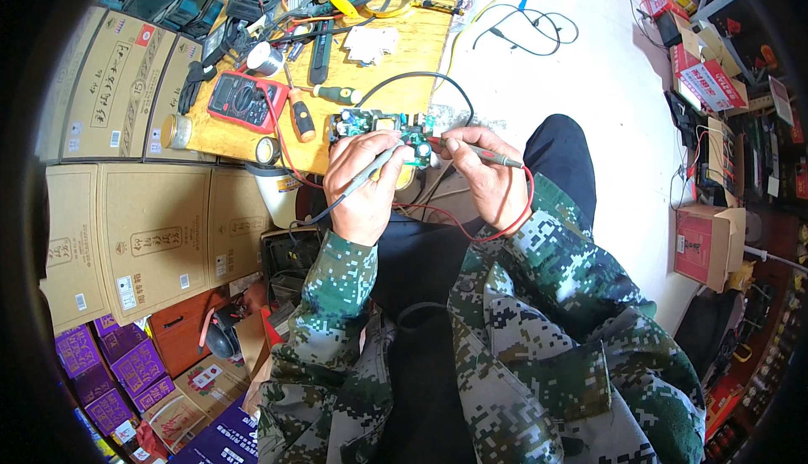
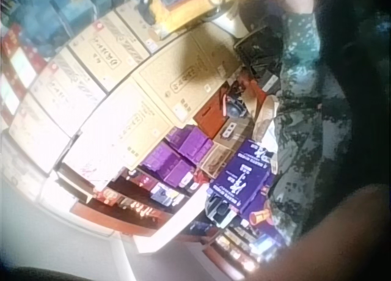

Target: The person tests a green circuit board using a multimeter, touching the probes to various points on both sides of the board. The person flips the board over multiple times to access different test points.

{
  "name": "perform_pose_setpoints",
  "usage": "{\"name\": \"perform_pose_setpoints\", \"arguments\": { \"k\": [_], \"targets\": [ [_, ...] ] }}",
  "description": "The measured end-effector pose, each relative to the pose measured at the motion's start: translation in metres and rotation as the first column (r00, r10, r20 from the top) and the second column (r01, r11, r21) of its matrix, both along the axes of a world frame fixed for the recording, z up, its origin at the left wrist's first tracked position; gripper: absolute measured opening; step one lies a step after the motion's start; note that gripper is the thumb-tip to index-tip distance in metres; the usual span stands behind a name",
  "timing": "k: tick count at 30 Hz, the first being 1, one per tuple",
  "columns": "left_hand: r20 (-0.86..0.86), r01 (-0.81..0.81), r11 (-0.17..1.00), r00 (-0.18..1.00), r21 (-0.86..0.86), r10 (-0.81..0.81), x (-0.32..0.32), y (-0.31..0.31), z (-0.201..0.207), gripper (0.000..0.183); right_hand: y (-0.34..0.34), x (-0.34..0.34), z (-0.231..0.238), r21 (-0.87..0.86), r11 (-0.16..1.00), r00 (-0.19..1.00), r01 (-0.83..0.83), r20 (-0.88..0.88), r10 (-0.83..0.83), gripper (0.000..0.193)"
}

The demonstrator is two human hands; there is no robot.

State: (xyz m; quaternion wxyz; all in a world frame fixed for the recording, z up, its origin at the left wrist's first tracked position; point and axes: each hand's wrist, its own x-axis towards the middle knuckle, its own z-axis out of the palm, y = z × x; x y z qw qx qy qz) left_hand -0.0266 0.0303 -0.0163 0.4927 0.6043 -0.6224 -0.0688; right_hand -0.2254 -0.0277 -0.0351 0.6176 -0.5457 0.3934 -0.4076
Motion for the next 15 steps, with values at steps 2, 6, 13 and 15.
{"name": "perform_pose_setpoints", "arguments": {
  "k": [2, 6, 13, 15],
  "targets": [
    [-0.001, -0.001, 1.0, 1.0, 0.002, 0.001, 0.0002, -0.0001, 0.0002, 0.02, 0.0001, 0.0009, -0.0007, 0.003, 1.0, 1.0, 0.01, 0.012, -0.01, 0.028],
    [0.009, -0.003, 1.0, 1.0, -0.003, 0.003, 0.0, 0.0, 0.0004, 0.02, -0.0002, 0.0006, -0.0019, 0.006, 1.0, 1.0, 0.01, -0.007, -0.01, 0.028],
    [0.0, 0.003, 1.0, 1.0, -0.009, -0.003, 0.0007, -0.0007, -0.0003, 0.021, -0.0013, -0.0011, -0.0022, -0.001, 1.0, 1.0, 0.002, 0.017, -0.002, 0.026],
    [0.003, 0.001, 1.0, 1.0, -0.008, -0.001, 0.0002, -0.0001, 0.0003, 0.021, -0.0018, -0.0009, -0.0017, -0.007, 1.0, 1.0, -0.004, 0.01, 0.004, 0.025]
  ]
}}
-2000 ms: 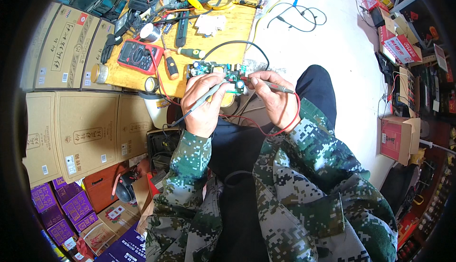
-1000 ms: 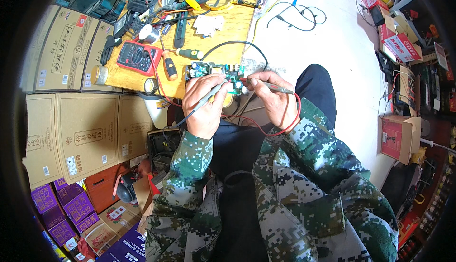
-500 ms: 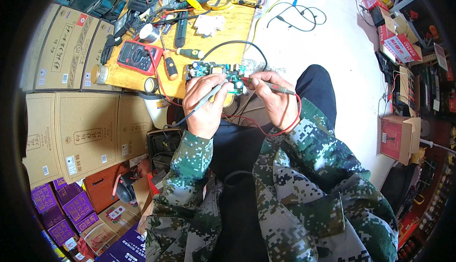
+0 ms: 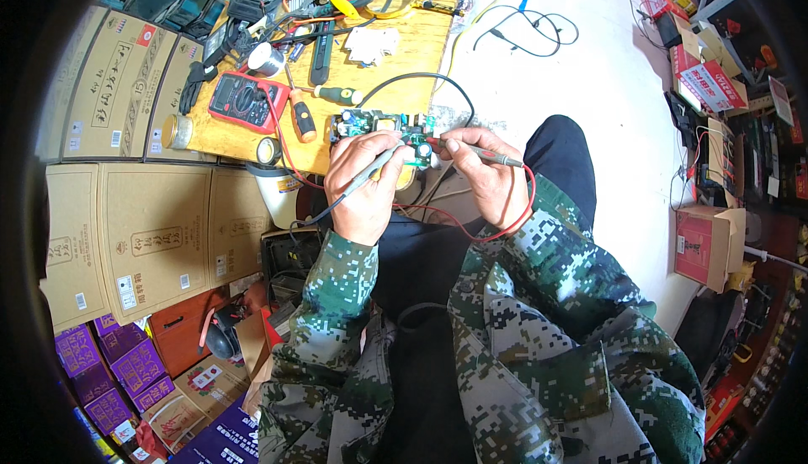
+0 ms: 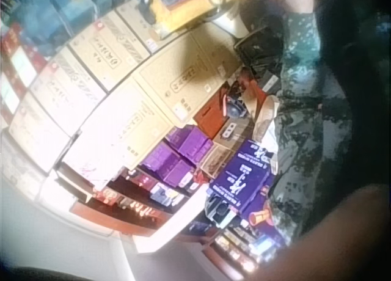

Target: The person tests a green circuit board using a multimeter, touching the probes to various points on both sides of the board. The person flips the board over multiple times to access different test points.

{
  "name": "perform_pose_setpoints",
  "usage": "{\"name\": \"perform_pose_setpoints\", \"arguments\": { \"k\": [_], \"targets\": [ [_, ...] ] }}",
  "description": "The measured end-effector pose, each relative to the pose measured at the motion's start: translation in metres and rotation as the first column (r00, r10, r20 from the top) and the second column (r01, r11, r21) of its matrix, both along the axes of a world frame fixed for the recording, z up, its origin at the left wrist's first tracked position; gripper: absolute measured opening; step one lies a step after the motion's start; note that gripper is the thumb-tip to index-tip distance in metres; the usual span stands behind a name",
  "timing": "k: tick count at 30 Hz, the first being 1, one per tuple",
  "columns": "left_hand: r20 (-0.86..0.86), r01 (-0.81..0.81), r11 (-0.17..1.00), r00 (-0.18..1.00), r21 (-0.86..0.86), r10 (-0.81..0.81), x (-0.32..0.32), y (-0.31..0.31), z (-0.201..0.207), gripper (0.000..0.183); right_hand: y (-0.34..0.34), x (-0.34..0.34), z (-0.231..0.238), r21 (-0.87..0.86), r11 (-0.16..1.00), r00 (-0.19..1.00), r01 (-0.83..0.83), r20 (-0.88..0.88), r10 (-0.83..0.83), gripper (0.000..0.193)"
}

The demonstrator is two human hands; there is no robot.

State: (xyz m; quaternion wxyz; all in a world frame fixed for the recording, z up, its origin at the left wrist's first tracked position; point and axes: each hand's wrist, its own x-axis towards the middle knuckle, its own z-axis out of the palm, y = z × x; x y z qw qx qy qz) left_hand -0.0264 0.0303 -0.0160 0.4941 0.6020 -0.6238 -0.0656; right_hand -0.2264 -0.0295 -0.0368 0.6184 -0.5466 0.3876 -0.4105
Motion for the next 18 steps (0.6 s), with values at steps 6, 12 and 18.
{"name": "perform_pose_setpoints", "arguments": {
  "k": [6, 12, 18],
  "targets": [
    [-0.001, -0.006, 1.0, 1.0, 0.0, 0.006, -0.0008, -0.0004, 0.001, 0.021, 0.0004, 0.0008, 0.0008, -0.007, 1.0, 1.0, -0.001, -0.012, 0.001, 0.025],
    [0.007, -0.007, 1.0, 1.0, -0.01, 0.007, -0.0008, -0.0014, 0.0007, 0.021, -0.0008, 0.0022, -0.003, -0.015, 1.0, 1.0, 0.002, -0.022, -0.003, 0.025],
    [0.002, -0.01, 1.0, 1.0, -0.024, 0.01, -0.001, -0.0026, 0.0007, 0.021, -0.0006, 0.0024, -0.0037, 0.0, 1.0, 1.0, 0.004, -0.015, -0.004, 0.026]
  ]
}}
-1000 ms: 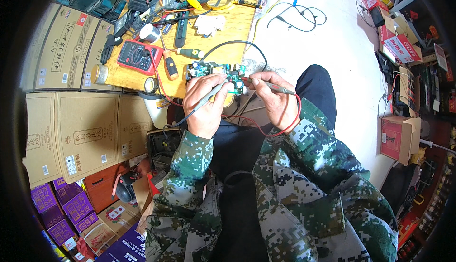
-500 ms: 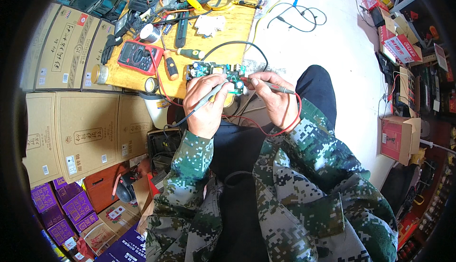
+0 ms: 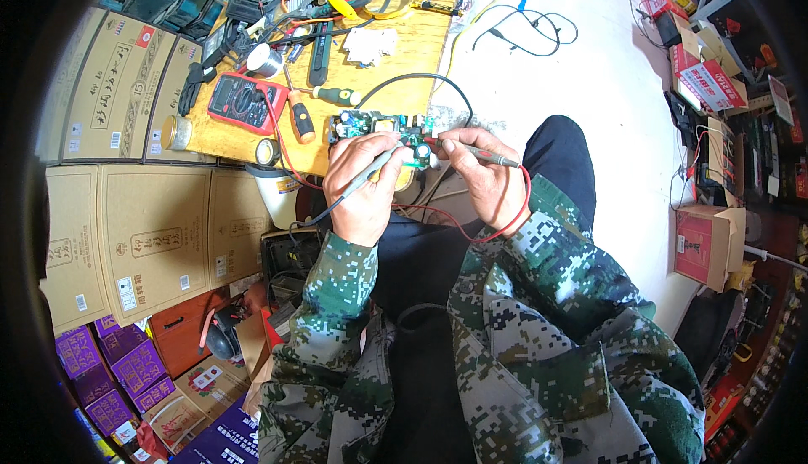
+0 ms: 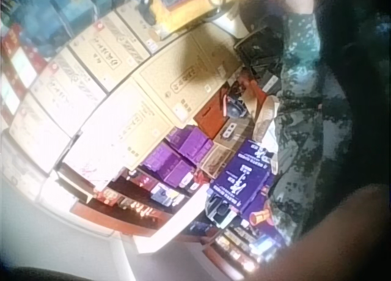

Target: The person tests a green circuit board using a multimeter, touching the probes to various points on both sides of the board. The person flips the board over multiple times to access different test points.

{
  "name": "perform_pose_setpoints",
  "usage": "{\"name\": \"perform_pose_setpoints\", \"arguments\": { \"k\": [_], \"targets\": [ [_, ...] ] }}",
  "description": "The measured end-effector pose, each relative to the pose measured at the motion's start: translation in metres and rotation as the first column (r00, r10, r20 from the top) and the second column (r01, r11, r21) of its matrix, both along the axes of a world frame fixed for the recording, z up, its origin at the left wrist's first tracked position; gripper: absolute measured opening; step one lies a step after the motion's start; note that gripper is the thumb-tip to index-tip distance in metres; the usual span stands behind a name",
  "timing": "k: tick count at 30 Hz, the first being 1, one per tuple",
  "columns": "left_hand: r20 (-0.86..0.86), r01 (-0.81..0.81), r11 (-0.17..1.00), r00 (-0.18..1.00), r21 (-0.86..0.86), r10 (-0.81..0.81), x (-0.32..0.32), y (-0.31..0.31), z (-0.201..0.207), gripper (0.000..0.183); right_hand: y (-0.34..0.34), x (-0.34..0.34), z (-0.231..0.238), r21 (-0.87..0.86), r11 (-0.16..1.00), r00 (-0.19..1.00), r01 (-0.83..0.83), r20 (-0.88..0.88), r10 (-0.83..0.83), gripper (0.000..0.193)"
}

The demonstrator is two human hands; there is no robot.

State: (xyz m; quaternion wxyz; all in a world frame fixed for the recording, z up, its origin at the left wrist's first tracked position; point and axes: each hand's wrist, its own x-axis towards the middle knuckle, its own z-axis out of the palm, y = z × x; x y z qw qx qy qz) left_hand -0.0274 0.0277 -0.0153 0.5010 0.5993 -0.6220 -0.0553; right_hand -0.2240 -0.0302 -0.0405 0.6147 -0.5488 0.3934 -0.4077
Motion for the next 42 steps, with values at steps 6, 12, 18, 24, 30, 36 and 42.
{"name": "perform_pose_setpoints", "arguments": {
  "k": [6, 12, 18, 24, 30, 36, 42],
  "targets": [
    [-0.005, 0.001, 1.0, 1.0, 0.012, -0.001, 0.0, 0.0012, 0.0007, 0.021, 0.0007, -0.0007, 0.0024, -0.014, 1.0, 1.0, -0.013, 0.008, 0.013, 0.027],
    [-0.024, 0.005, 1.0, 1.0, 0.019, -0.005, 0.0002, 0.002, -0.0009, 0.021, -0.0006, -0.0011, 0.0041, -0.019, 1.0, 1.0, -0.02, 0.0, 0.02, 0.028],
    [-0.006, -0.001, 1.0, 1.0, 0.019, 0.001, 0.0002, 0.0012, -0.0006, 0.021, -0.0012, 0.0001, 0.0057, -0.006, 1.0, 1.0, -0.028, -0.003, 0.028, 0.028],
    [-0.01, -0.001, 1.0, 1.0, 0.03, 0.001, 0.0002, 0.0022, 0.001, 0.021, 0.0009, -0.0006, 0.0074, -0.008, 1.0, 1.0, -0.012, -0.008, 0.012, 0.027],
    [-0.01, 0.0, 1.0, 1.0, 0.022, 0.0, 0.0007, 0.0025, -0.0005, 0.02, -0.0006, -0.0004, 0.0035, -0.015, 1.0, 1.0, -0.021, -0.013, 0.021, 0.027],
    [0.002, 0.004, 1.0, 1.0, 0.02, -0.004, 0.001, 0.0024, -0.0018, 0.02, 0.0001, -0.001, 0.0035, 0.008, 1.0, 0.999, -0.018, -0.026, 0.018, 0.028],
    [-0.016, 0.002, 1.0, 1.0, 0.018, -0.001, 0.0003, 0.002, -0.0009, 0.021, -0.0001, 0.0007, 0.005, -0.008, 1.0, 1.0, -0.015, -0.013, 0.015, 0.027]
  ]
}}
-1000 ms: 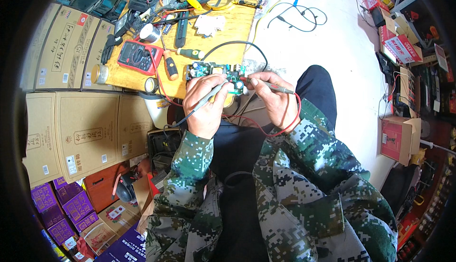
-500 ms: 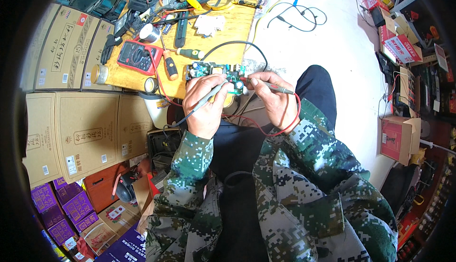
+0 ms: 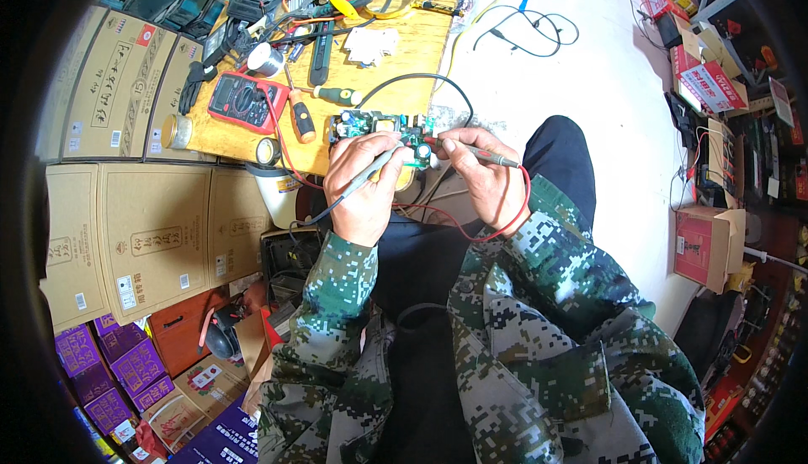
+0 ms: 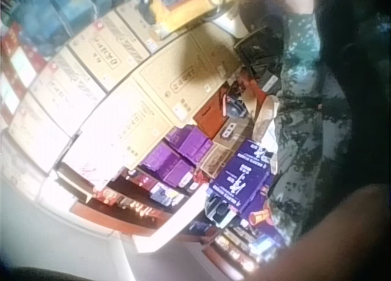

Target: The person tests a green circuit board using a multimeter, touching the probes to various points on both sides of the board. The person flips the board over multiple times to access different test points.

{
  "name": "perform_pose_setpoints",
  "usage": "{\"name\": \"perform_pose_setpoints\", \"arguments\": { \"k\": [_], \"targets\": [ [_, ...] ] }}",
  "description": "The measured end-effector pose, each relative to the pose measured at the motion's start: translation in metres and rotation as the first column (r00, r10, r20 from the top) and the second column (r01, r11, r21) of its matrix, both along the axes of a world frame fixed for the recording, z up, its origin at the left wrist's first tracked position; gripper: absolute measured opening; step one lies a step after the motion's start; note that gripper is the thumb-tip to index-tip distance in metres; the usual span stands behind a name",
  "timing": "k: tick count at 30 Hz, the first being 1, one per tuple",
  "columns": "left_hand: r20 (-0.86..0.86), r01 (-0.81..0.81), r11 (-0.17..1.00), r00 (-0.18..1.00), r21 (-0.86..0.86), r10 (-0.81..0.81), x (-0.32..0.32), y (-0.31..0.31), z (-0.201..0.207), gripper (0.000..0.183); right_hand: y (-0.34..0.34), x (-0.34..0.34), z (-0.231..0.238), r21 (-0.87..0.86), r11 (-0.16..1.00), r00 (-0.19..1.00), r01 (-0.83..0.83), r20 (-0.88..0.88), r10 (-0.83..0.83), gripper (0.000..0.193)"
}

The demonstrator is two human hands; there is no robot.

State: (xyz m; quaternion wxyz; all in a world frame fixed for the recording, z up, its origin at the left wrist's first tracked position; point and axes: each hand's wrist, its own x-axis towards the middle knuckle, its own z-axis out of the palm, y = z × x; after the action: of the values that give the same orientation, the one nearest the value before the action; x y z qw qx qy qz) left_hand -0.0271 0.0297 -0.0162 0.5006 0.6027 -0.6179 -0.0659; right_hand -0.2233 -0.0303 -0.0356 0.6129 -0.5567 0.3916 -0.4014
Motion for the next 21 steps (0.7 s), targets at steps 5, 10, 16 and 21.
{"name": "perform_pose_setpoints", "arguments": {
  "k": [5, 10, 16, 21],
  "targets": [
    [0.001, -0.001, 0.999, 1.0, -0.033, 0.001, 0.0001, -0.0013, -0.0013, 0.021, 0.0005, -0.0003, 0.0002, -0.008, 1.0, 1.0, 0.001, 0.008, -0.001, 0.026],
    [0.008, 0.0, 1.0, 1.0, -0.024, 0.0, 0.001, -0.0012, -0.0023, 0.021, -0.0007, -0.0007, -0.001, 0.003, 1.0, 1.0, -0.005, 0.0, 0.005, 0.026],
    [-0.002, 0.02, 1.0, 1.0, 0.007, -0.02, 0.0024, 0.0013, -0.0014, 0.02, 0.0001, -0.0008, -0.0019, 0.019, 1.0, 1.0, -0.001, 0.006, 0.001, 0.027],
    [-0.001, 0.017, 1.0, 1.0, 0.024, -0.017, 0.0032, 0.001, 0.0006, 0.021, 0.0004, 0.0, -0.0011, 0.004, 1.0, 1.0, 0.005, 0.017, -0.005, 0.026]
  ]
}}
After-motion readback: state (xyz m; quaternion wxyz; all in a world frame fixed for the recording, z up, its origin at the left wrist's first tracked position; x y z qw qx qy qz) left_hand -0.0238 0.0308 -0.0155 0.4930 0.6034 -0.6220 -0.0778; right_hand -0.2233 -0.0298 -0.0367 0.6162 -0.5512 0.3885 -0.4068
